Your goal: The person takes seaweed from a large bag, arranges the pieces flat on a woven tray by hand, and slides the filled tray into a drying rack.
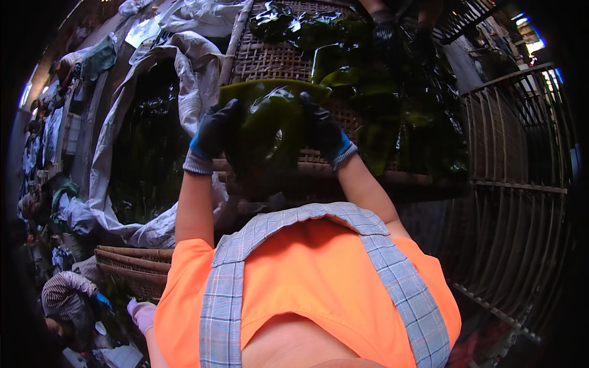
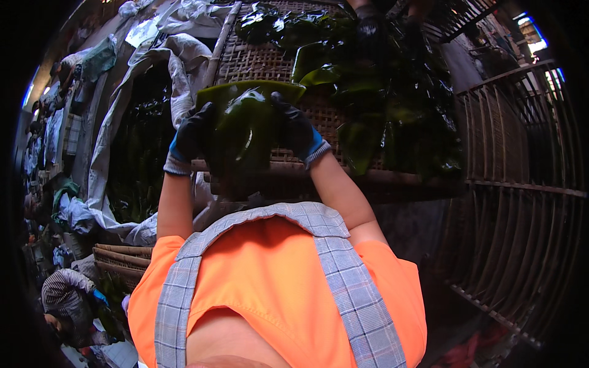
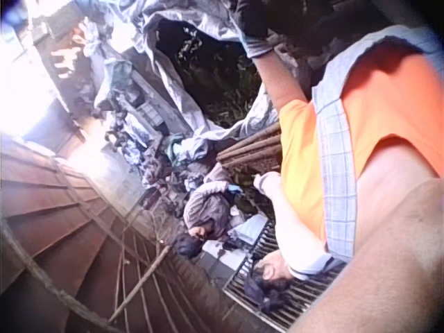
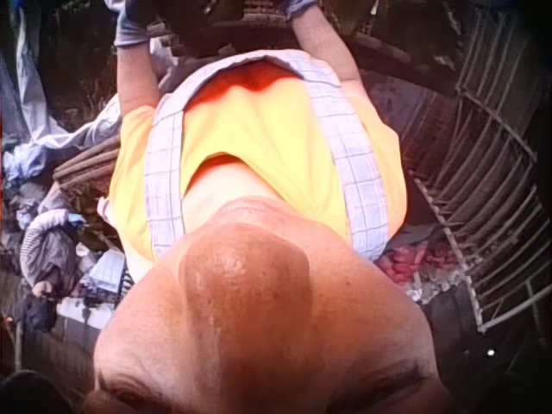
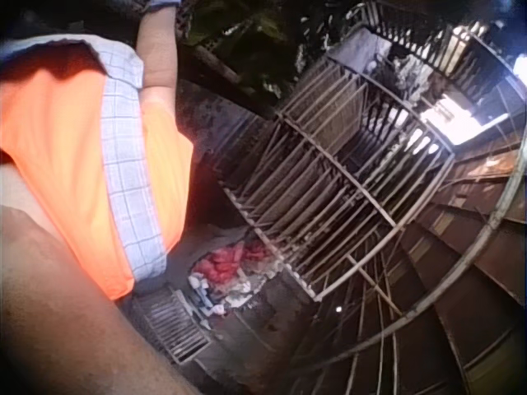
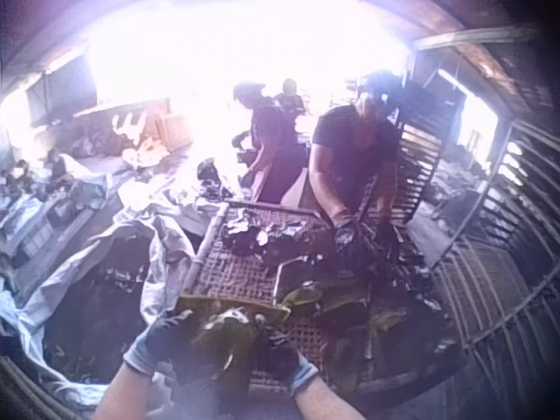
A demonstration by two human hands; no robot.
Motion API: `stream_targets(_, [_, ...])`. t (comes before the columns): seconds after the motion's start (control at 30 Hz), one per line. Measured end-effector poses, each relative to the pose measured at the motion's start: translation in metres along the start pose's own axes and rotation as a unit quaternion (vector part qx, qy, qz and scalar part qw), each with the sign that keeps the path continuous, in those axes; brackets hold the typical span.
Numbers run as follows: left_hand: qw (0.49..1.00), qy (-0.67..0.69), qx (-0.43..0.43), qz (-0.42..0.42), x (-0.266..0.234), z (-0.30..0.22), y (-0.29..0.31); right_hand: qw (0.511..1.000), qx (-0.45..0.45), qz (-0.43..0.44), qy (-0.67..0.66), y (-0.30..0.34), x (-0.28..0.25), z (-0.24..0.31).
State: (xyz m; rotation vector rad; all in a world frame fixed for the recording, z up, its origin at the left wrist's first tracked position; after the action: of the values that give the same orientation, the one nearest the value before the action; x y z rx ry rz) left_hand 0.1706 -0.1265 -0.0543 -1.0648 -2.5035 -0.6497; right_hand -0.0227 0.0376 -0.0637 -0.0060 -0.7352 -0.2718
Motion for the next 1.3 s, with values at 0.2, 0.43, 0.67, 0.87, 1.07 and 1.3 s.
stream_targets(0.2, [0.992, -0.074, 0.059, -0.088, -0.053, 0.035, -0.031, 0.951, 0.149, -0.265, 0.052, -0.046, -0.078, -0.06])
stream_targets(0.43, [0.942, -0.187, 0.202, -0.193, -0.085, 0.052, -0.062, 0.548, -0.224, -0.244, 0.768, -0.031, -0.028, 0.072])
stream_targets(0.67, [0.777, -0.361, 0.407, -0.318, 0.003, 0.012, -0.043, 0.371, -0.108, -0.101, 0.917, -0.085, -0.116, 0.075])
stream_targets(0.87, [0.976, -0.126, 0.165, -0.068, 0.076, 0.021, -0.027, 0.84, -0.221, -0.154, 0.471, -0.079, -0.095, 0.144])
stream_targets(1.07, [0.933, 0.175, 0.094, 0.301, 0.154, 0.013, -0.01, 0.921, -0.176, -0.065, 0.34, 0.004, 0.003, 0.168])
stream_targets(1.3, [0.972, 0.078, 0.151, 0.162, 0.163, 0.054, -0.023, 0.587, -0.332, 0.013, 0.738, 0.064, 0.003, 0.146])
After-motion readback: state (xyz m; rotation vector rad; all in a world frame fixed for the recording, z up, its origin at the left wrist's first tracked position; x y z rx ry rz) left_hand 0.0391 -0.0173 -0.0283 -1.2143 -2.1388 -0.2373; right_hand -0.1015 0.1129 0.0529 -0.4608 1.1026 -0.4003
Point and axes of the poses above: each hand's wrist, its own y-axis away from the middle knuckle, its own x-axis out of the palm, z = x × y, the point moved 2 cm from there along -y, towards the middle knuckle, and after that the axes turned 9 degrees about -z, right-handed, at the moved point
